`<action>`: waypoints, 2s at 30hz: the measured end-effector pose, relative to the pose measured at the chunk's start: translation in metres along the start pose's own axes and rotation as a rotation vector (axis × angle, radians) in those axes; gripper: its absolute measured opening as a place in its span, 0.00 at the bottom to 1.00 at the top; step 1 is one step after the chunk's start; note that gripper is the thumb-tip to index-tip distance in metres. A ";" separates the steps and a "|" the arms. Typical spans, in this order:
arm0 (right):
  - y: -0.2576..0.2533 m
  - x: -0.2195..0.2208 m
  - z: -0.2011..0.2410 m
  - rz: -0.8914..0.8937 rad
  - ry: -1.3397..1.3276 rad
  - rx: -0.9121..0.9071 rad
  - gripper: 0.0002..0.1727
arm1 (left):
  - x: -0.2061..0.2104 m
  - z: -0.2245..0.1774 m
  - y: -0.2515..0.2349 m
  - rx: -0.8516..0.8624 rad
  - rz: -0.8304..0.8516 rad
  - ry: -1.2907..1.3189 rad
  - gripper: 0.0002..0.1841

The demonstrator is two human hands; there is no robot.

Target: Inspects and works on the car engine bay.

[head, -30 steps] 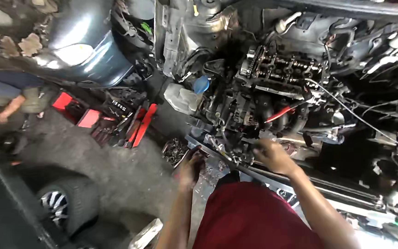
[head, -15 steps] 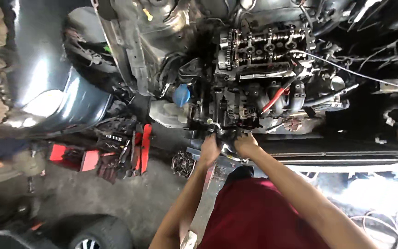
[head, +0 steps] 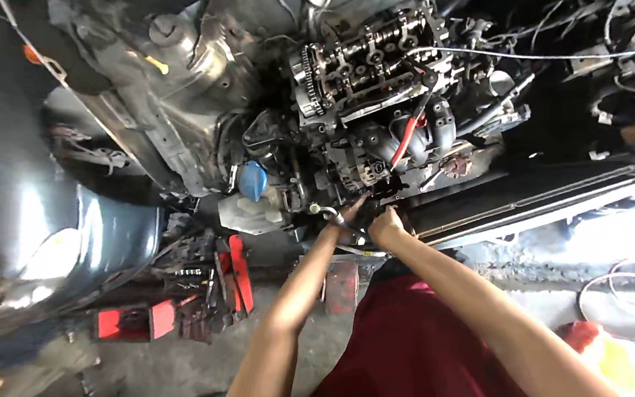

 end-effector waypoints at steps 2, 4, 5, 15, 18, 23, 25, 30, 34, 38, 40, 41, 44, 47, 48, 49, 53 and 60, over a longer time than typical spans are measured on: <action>0.003 -0.003 -0.003 -0.023 -0.027 -0.021 0.17 | 0.004 -0.010 -0.011 0.053 -0.042 0.086 0.43; 0.004 -0.004 -0.004 -0.036 -0.026 -0.032 0.16 | 0.009 -0.010 -0.019 0.065 -0.065 0.072 0.41; 0.004 -0.003 -0.004 -0.036 -0.027 -0.030 0.16 | 0.010 -0.008 -0.021 0.054 -0.067 0.032 0.41; 0.006 0.001 -0.007 -0.064 -0.045 -0.073 0.16 | 0.008 -0.017 -0.025 -0.141 -0.064 -0.396 0.42; 0.007 0.000 -0.008 -0.058 -0.065 -0.077 0.15 | 0.010 -0.017 -0.027 -0.139 -0.067 -0.418 0.39; 0.006 -0.001 -0.008 -0.061 -0.063 -0.082 0.16 | 0.009 -0.022 -0.025 -0.139 -0.049 -0.464 0.37; 0.005 0.000 -0.008 -0.066 -0.075 -0.080 0.17 | 0.010 -0.022 -0.025 -0.147 -0.044 -0.485 0.37; 0.004 0.001 -0.008 -0.080 -0.084 -0.080 0.16 | 0.016 -0.020 -0.026 -0.160 -0.034 -0.588 0.37; 0.007 0.000 -0.009 -0.081 -0.107 -0.083 0.16 | 0.013 -0.028 -0.019 -0.195 -0.005 -0.579 0.35; 0.006 -0.001 -0.009 -0.084 -0.081 -0.082 0.16 | 0.011 -0.029 -0.016 -0.267 0.013 -0.601 0.37; 0.006 -0.001 -0.008 -0.083 -0.073 -0.077 0.16 | 0.012 -0.026 -0.015 -0.301 0.012 -0.621 0.37; 0.006 -0.001 -0.008 -0.083 -0.069 -0.077 0.16 | 0.013 -0.025 -0.015 -0.310 0.011 -0.629 0.36; 0.006 -0.001 -0.009 -0.071 -0.057 -0.086 0.16 | 0.013 -0.023 -0.014 -0.324 -0.007 -0.635 0.36; 0.006 -0.001 -0.009 -0.083 -0.048 -0.094 0.16 | 0.012 -0.022 -0.013 -0.337 -0.016 -0.613 0.36; 0.006 -0.001 -0.010 -0.094 -0.050 -0.094 0.16 | 0.012 -0.022 -0.013 -0.338 -0.017 -0.615 0.36; 0.006 0.000 -0.010 -0.102 -0.052 -0.092 0.16 | 0.012 -0.022 -0.013 -0.339 -0.021 -0.620 0.36; 0.007 -0.001 -0.010 -0.103 -0.055 -0.089 0.16 | 0.014 -0.028 -0.012 -0.321 0.012 -0.656 0.36; 0.004 0.000 -0.010 -0.114 -0.079 -0.100 0.15 | 0.011 -0.034 -0.017 -0.219 -0.019 -0.720 0.36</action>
Point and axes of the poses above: each hand's wrist, its own y-axis away from the middle knuckle, its own x-axis out of the palm, z = x × y, the point moved 6 cm from there along -y, towards the middle knuckle, and after that the axes turned 1 degree about y, right-handed, at the moved point
